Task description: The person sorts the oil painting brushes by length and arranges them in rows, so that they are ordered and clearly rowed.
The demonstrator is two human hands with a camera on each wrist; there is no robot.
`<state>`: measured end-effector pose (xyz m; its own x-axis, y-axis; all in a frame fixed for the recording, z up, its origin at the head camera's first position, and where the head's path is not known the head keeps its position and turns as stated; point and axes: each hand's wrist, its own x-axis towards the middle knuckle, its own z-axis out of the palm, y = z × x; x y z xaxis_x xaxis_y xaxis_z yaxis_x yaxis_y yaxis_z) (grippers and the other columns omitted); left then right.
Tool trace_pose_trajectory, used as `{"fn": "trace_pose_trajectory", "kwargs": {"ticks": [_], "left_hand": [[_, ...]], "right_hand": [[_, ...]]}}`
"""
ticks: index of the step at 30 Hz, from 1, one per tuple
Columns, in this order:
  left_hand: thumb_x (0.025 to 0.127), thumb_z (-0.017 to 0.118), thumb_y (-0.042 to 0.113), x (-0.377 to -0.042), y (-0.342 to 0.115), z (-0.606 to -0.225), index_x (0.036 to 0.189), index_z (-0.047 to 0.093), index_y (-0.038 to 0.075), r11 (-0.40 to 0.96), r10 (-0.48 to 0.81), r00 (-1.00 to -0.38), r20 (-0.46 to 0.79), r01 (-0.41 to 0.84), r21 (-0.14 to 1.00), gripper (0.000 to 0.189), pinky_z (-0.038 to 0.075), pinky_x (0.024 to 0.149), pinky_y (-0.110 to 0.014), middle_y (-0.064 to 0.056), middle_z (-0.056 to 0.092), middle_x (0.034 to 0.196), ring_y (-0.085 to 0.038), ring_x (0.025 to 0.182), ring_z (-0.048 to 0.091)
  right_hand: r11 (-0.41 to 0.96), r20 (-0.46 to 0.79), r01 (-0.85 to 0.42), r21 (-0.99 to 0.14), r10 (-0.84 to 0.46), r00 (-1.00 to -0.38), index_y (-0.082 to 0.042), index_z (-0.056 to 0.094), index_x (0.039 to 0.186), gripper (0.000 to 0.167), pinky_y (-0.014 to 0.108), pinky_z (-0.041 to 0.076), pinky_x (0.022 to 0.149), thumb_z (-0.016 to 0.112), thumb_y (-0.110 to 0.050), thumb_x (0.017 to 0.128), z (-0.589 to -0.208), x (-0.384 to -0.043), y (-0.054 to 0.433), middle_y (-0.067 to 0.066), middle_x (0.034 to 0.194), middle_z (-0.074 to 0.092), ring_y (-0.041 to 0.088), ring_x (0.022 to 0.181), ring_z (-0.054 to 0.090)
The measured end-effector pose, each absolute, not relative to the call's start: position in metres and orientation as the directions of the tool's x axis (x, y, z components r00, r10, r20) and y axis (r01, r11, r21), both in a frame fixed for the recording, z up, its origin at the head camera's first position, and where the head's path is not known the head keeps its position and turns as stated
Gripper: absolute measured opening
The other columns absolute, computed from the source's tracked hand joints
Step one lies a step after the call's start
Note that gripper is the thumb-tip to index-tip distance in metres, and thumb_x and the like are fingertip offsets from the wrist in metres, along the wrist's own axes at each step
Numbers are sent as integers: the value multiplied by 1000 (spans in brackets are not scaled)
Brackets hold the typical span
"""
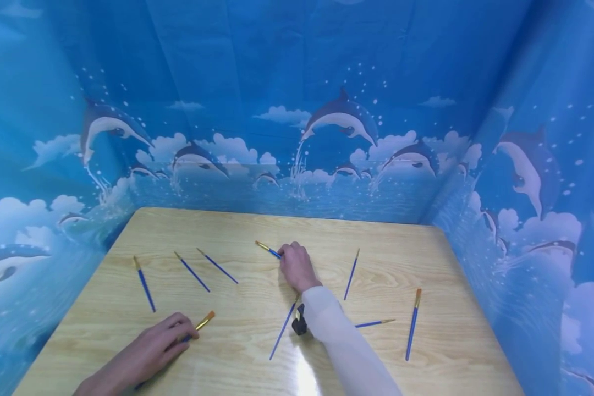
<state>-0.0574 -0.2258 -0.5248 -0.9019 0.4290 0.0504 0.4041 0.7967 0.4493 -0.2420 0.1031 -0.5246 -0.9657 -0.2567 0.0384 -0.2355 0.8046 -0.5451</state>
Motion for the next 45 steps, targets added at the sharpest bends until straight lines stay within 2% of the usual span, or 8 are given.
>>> {"fn": "trace_pose_trajectory", "kwargs": {"ticks": [3,10,19,28,36,45], "left_hand": [[97,79,11,-58,-227,-526,111,75,30,790,412,-910,43,380,481,24,64,89,-34,19,64,113,-5,104,68],[96,80,8,-57,-228,-529,110,73,29,748,422,-898,122,421,512,27,64,89,-34,17,66,113,-7,104,69],[96,79,8,-58,-229,-526,111,73,30,754,418,-906,67,387,531,27,63,88,-34,17,65,114,-7,104,69],[97,79,9,-59,-228,-525,111,73,30,761,414,-910,40,370,533,26,63,88,-33,18,65,113,-5,105,68],[97,79,9,-59,-229,-526,112,73,30,756,423,-905,51,383,531,26,63,87,-33,17,64,114,-6,104,67],[97,79,12,-59,-228,-526,111,72,31,771,406,-914,13,351,531,25,63,89,-33,18,64,115,-7,106,68]], "right_hand": [[796,50,-234,-558,-249,-967,-4,77,123,22,44,59,97,65,-3,104,-527,-246,108,11,111,70,27,105,65],[772,40,-198,-604,-219,-975,-1,70,128,24,50,58,105,60,-3,106,-516,-248,120,16,119,71,34,115,67],[722,43,-161,-673,-179,-983,-7,65,131,29,58,57,106,60,3,104,-517,-257,138,19,121,74,38,116,71],[712,-25,-82,-697,-139,-990,-3,68,134,29,50,61,101,62,-2,106,-517,-265,148,21,128,69,36,116,69],[720,-66,-23,-694,-95,-993,-3,71,131,27,48,60,97,68,-5,104,-518,-265,154,18,120,71,33,111,68],[752,-64,-26,-659,-91,-994,-2,73,131,28,47,59,94,68,-7,103,-521,-267,153,19,119,67,32,109,64]]}}
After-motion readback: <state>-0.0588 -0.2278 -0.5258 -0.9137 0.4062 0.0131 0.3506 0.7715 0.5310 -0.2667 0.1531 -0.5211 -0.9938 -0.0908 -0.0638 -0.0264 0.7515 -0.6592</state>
